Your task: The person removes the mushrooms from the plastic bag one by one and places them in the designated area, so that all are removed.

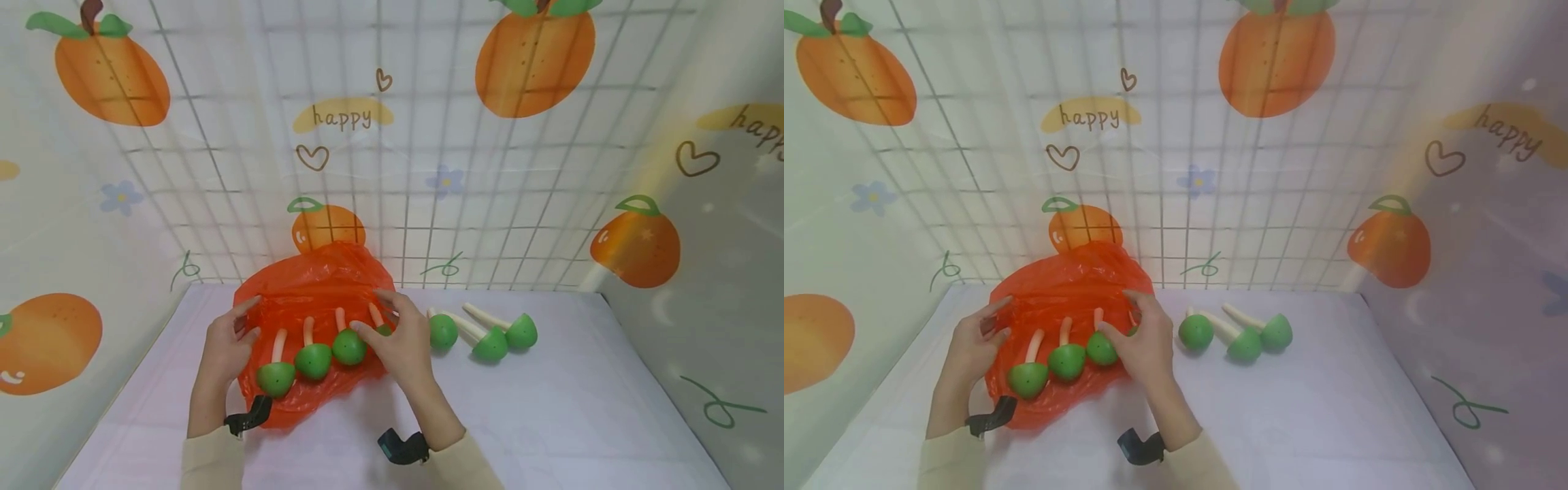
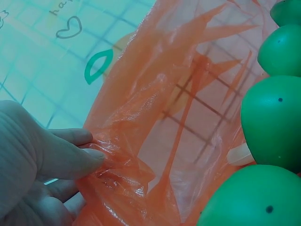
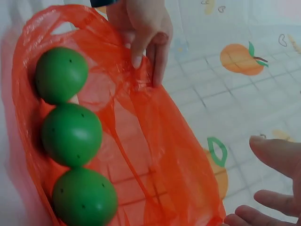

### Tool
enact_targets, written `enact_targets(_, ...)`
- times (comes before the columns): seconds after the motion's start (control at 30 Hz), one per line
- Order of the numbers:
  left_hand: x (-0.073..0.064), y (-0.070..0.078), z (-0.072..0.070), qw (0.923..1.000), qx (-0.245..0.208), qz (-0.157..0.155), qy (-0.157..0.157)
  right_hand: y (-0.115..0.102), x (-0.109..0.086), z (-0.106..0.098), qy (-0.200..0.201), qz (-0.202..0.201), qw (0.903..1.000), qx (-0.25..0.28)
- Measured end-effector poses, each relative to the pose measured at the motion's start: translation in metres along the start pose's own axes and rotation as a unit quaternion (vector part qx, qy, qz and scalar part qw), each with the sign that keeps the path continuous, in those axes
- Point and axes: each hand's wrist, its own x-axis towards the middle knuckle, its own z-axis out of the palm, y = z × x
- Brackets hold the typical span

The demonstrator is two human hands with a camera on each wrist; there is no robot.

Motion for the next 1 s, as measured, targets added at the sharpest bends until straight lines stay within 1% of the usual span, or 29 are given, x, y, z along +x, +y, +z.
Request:
enact_targets(0.17,0.001,-0.002,-0.001,1.0,-0.005,0.004,0.001,-0.001,-0.006,0.01,-0.013,-0.021,0.9997,0.002)
enact_targets(0.33,0.001,-0.002,-0.001,0.9999,-0.003,0.01,0.001,-0.001,-0.01,0.022,-0.041,-0.036,0.9985,0.009)
enact_targets(0.47,0.001,-0.002,-0.001,0.9999,-0.001,0.012,0.002,0.006,-0.014,0.037,-0.061,-0.026,0.9978,-0.004)
enact_targets(0.67,0.0,0.0,-0.001,1.0,0.0,0.01,0.002,0.024,-0.02,0.059,-0.093,-0.01,0.9956,-0.007)
enact_targets(0.83,0.0,0.0,-0.001,1.0,0.001,0.008,0.002,0.034,-0.026,0.072,-0.112,0.0,0.9936,-0.015)
enact_targets(1.0,0.001,0.0,0.0,0.9999,0.0,0.01,0.003,0.039,-0.03,0.081,-0.125,0.001,0.9913,-0.042)
